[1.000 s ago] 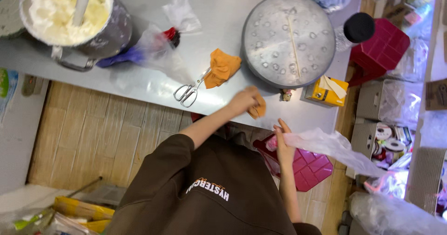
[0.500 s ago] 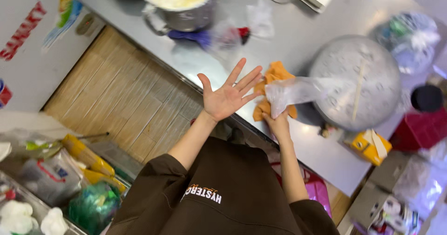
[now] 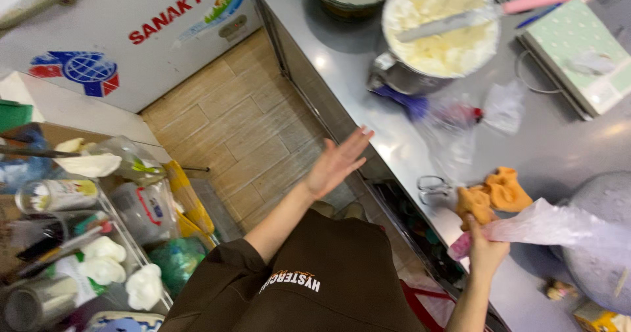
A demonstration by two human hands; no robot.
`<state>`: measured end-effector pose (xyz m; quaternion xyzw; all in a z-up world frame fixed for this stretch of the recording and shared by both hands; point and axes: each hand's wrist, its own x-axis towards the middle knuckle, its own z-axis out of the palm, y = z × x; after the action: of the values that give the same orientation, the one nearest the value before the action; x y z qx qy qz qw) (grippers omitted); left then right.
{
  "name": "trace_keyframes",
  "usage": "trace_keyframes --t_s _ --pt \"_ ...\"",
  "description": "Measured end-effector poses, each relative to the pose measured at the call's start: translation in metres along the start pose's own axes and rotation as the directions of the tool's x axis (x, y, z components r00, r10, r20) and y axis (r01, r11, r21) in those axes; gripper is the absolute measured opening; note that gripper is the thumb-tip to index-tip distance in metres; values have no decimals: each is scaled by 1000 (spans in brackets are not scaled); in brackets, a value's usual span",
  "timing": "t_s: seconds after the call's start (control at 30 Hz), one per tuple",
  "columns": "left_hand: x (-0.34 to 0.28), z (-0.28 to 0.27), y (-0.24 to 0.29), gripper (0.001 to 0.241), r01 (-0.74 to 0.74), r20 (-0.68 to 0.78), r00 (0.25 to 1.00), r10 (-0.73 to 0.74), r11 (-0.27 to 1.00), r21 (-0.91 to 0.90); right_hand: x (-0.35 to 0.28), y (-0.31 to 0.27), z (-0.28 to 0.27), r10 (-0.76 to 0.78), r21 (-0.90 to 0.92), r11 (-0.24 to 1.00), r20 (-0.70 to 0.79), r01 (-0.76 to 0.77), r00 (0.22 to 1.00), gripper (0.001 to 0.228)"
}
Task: The person prepares piping bags. They insert frosting from a bowl and liquid dye from a bottle into plastic bags, then twist and wipe the bags with a cloth.
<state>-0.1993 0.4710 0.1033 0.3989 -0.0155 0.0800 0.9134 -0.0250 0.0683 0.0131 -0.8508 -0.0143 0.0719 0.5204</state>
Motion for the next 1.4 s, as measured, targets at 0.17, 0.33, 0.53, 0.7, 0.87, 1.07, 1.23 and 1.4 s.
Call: trace_keyframes --t_s 0.17,0.33,0.53,0.7,0.87,1.07,1.23,1.4 --pt "38 -12 -26 67 -259 137 955 265 511 820 -62 -78 165 -403 327 892 265 311 876 33" --pt "21 2 -12 36 -258 66 869 491 335 906 -69 -131 237 -191 551 835 282 4 940 28" --pt "31 18 -35 84 -395 422 900 105 603 693 -45 -138 163 -166 710 699 45 85 985 44" --pt "46 26 -64 90 -306 581 769 -267 644 702 -45 -73 93 -51 544 786 -417 294 907 44" --pt "94 6 -47 86 -270 560 785 -264 668 693 -10 -12 27 76 516 786 -629 341 774 46" --pt "131 -2 -13 35 -211 437 877 -200 656 725 22 -66 43 266 853 376 -473 361 840 51" --pt "173 -13 36 19 -264 404 915 5 764 589 65 -191 92 -92 909 -67 -415 410 905 71" --pt "226 -42 141 22 -424 485 865 129 706 567 75 -306 186 -152 895 -309 -380 322 912 71"
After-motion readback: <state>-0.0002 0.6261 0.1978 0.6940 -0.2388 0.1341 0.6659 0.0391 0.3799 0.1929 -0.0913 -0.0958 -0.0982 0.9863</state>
